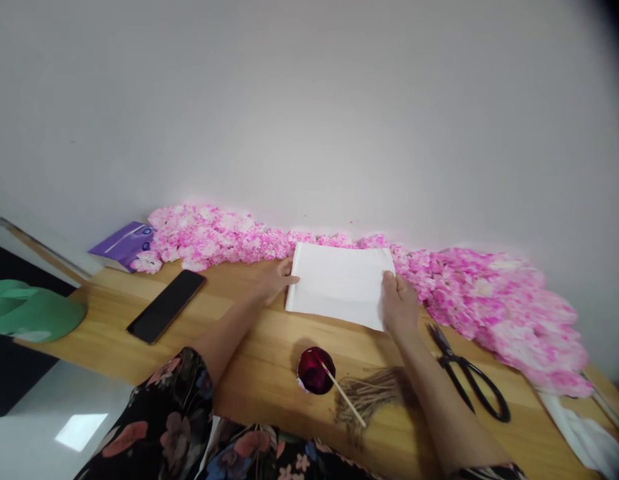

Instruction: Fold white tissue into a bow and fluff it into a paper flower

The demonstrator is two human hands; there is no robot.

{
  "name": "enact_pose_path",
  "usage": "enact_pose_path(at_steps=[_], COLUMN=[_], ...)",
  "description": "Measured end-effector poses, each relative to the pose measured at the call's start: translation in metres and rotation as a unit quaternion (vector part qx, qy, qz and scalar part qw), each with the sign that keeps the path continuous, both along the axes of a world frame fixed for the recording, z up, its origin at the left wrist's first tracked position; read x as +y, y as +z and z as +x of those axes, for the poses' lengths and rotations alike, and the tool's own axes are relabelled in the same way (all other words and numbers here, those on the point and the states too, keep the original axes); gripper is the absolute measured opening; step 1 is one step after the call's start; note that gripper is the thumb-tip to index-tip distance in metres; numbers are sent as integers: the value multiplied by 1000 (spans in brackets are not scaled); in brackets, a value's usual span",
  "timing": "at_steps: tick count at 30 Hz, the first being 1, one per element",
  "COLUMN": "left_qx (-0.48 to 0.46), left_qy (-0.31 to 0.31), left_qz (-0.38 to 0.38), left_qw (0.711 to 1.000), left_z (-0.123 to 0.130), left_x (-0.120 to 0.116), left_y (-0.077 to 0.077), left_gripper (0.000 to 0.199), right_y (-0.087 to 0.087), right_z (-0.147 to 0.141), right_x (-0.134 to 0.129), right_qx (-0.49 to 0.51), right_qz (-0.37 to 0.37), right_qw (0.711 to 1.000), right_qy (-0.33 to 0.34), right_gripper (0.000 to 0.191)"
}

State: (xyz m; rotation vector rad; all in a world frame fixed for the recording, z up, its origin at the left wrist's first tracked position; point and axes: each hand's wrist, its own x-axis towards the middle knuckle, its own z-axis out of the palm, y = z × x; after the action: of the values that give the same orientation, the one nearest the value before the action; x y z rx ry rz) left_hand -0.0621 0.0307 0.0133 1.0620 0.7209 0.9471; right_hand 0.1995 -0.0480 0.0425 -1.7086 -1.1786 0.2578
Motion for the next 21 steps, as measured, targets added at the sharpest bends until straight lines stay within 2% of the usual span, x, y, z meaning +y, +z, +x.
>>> enact_pose_path(at_steps=[6, 10, 12, 14, 17, 21], left_qx=[-36, -71, -62, -28, 28, 66], left_qy=[-25, 5, 17, 27, 46, 39], left_qz=[-35, -65, -73, -74, -41, 41], left_qw=[998, 995, 995, 997, 998, 996], left_z=[-16, 0, 9, 12, 4, -20], left_x=[10, 4, -2, -6, -6, 1], left_y=[6, 8, 7, 5, 4, 3], left_gripper=[72, 47, 47, 56, 64, 62], right_y=[2, 1, 1, 2, 4, 0], right_z=[5, -1, -2, 0, 10, 28], right_x=[0, 0, -1, -4, -10, -21], right_qx=[-17, -34, -45, -56, -82, -109], right_qz=[-15, -24, -27, -33, -46, -71], right_qw=[1000, 999, 998, 997, 995, 991], right_qy=[-11, 17, 34, 39, 20, -6], right_gripper=[38, 39, 40, 41, 43, 41])
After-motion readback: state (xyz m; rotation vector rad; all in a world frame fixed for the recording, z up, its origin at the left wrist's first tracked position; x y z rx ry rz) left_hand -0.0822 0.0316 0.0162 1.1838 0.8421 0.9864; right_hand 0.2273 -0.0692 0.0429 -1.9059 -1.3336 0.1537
